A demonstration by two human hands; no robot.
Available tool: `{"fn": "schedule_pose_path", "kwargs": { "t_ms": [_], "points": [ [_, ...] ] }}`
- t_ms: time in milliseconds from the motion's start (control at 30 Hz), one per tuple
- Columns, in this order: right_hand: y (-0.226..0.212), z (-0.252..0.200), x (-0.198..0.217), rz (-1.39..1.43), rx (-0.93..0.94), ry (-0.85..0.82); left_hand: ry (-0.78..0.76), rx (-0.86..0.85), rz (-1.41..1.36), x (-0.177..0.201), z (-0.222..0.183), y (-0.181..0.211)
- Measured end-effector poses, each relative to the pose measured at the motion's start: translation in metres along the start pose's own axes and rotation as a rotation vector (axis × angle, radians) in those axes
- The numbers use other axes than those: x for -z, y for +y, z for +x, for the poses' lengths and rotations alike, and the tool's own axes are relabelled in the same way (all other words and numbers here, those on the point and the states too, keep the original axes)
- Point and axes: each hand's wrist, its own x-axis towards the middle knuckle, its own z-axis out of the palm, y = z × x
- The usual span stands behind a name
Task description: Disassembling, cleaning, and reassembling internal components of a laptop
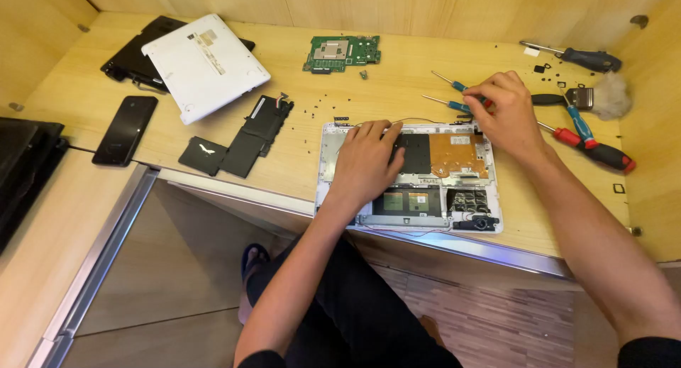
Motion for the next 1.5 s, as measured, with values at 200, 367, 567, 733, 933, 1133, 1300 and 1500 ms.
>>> {"fn": "schedule_pose_path", "kwargs": {
  "t_ms": [200, 367, 567, 733, 933, 1133, 1300, 1500],
  "points": [
    [-0.008, 0.001, -0.012, -0.010, 0.025, 0.000, 0.042, -0.025, 0.143, -0.025, 0.009, 0.000],
    [-0.016, 0.004, -0.017, -0.027, 0.036, 0.010, 0.089, -0.102, 0.155, -0.026, 0.007, -0.002],
    [-0.041, 0.011, 0.008, 0.057, 0.057, -0.068, 0.062, -0.106, 0.125, -0.028, 0.009, -0.002],
    [-0.043, 0.009, 0.010, 0.010, 0.017, -0.293, 0.014, -0.084, 0.108, -0.033, 0.022, -0.005],
    [-0.048, 0.011, 0.016, -0.030, 0.053, -0.317, 0.101, -0.086, 0.075, -0.038, 0.040, -0.008],
    [-0.051, 0.012, 0.006, 0.038, 0.105, -0.256, 0.142, -0.061, 0.061, -0.033, 0.046, -0.007],
    [-0.044, 0.006, 0.007, 0.105, 0.150, -0.164, 0.326, -0.100, 0.076, -0.037, 0.047, -0.005],
    [-0.068, 0.011, 0.029, 0.237, 0.112, -0.034, -0.051, -0.055, 0.026, 0.039, 0.048, -0.005]
  ]
}}
